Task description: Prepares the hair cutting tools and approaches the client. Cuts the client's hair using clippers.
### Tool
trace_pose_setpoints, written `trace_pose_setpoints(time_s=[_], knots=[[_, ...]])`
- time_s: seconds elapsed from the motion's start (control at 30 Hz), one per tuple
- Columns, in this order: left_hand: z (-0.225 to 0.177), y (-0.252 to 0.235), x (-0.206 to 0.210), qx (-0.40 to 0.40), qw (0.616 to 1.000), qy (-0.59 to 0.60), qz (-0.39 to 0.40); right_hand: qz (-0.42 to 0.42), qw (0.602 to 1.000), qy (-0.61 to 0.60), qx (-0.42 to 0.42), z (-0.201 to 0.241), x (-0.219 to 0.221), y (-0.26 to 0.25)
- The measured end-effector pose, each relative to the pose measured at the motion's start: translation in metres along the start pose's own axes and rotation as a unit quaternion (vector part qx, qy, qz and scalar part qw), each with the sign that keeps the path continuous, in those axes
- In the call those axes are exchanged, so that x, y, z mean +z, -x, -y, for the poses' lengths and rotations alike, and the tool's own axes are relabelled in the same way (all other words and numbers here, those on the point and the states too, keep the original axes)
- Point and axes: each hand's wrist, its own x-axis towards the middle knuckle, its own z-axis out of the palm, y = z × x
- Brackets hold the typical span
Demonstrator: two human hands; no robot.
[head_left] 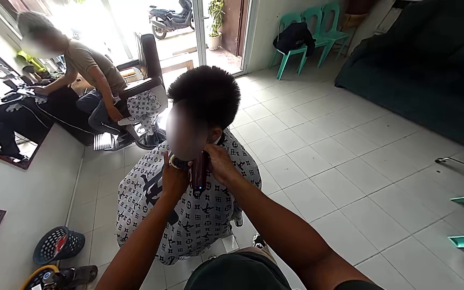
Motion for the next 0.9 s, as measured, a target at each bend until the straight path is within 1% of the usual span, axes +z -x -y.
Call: trace_pose_setpoints(time_s=[0.07,0.3,0.43,0.57,0.63,0.7,0.8,0.83,0.9], knots=[[0.001,-0.001,0.001,0.001,1.000,-0.010,0.000,0.000,1.000,0.000,-0.015,-0.001,0.000,0.000],[0.002,-0.001,0.005,0.003,1.000,-0.024,0.001,0.009,1.000,0.012,-0.022,-0.003,-0.003,-0.003],[0.003,-0.001,0.006,0.001,1.000,-0.025,0.010,0.010,1.000,0.016,-0.013,-0.002,-0.004,-0.004],[0.003,-0.004,0.006,0.001,0.999,-0.029,0.016,0.007,0.999,0.027,-0.034,-0.003,-0.006,-0.006],[0.003,-0.005,0.006,-0.004,0.999,-0.033,0.027,0.007,0.999,0.031,-0.022,-0.002,-0.006,-0.007],[0.004,-0.003,0.008,-0.004,1.000,-0.024,0.018,0.006,1.000,0.020,-0.015,-0.002,-0.004,-0.006],[0.009,0.000,0.013,0.037,0.999,0.013,-0.036,0.033,0.997,0.017,-0.069,-0.005,-0.012,0.004],[0.014,0.003,0.010,0.072,0.996,0.032,-0.038,0.045,0.995,0.019,-0.086,-0.007,-0.023,0.013],[0.030,0.009,-0.006,0.173,0.981,0.083,-0.025,0.029,0.994,0.028,-0.102,-0.007,-0.051,0.037]])
